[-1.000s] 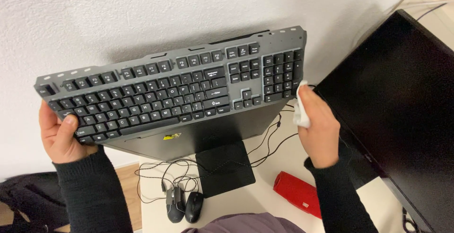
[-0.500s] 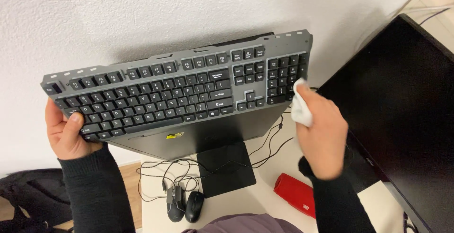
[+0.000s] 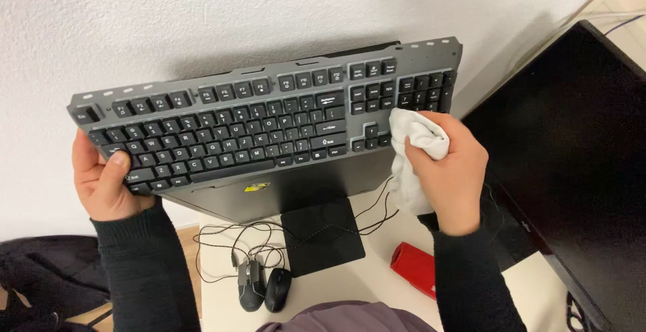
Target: The person cleans a computer keyboard using a spray bottle and a white cloth. They lift the keyboard, wipe the keys and the top surface, then flip it over to clean the underside. The person also briefly wipes the top of the computer tower.
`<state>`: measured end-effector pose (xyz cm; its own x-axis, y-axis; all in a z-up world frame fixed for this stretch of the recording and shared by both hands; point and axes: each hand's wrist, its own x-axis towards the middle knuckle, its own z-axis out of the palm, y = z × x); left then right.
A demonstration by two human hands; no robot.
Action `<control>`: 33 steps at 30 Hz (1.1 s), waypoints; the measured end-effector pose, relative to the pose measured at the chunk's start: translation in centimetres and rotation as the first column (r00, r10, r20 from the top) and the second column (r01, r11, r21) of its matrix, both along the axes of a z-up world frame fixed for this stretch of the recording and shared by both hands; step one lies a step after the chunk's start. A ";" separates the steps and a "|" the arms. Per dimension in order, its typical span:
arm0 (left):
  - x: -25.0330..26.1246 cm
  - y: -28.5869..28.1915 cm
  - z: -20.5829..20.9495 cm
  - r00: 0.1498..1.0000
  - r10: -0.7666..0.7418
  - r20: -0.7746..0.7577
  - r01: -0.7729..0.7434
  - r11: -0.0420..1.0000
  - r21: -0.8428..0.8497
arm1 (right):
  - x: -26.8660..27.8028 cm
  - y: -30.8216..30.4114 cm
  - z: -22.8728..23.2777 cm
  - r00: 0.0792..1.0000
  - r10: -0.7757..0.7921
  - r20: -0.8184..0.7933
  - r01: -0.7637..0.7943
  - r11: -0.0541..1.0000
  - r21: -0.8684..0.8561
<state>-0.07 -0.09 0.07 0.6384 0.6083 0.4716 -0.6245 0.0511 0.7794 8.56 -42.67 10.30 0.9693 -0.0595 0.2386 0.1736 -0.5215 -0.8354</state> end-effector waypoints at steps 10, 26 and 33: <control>-0.2 -0.6 0.8 0.999 -0.023 -0.025 0.021 0.998 -0.055 | 1.2 1.6 0.0 0.884 0.042 0.465 0.094 0.960 -0.265; -0.1 -1.5 1.7 1.000 -0.017 -0.016 0.015 0.997 -0.072 | 2.9 1.5 -0.1 0.890 0.059 0.453 0.178 0.869 -0.462; 0.0 -1.0 1.5 0.999 -0.030 -0.029 0.028 0.998 -0.060 | -0.9 0.6 -3.9 0.969 -0.046 0.243 0.163 0.856 -0.491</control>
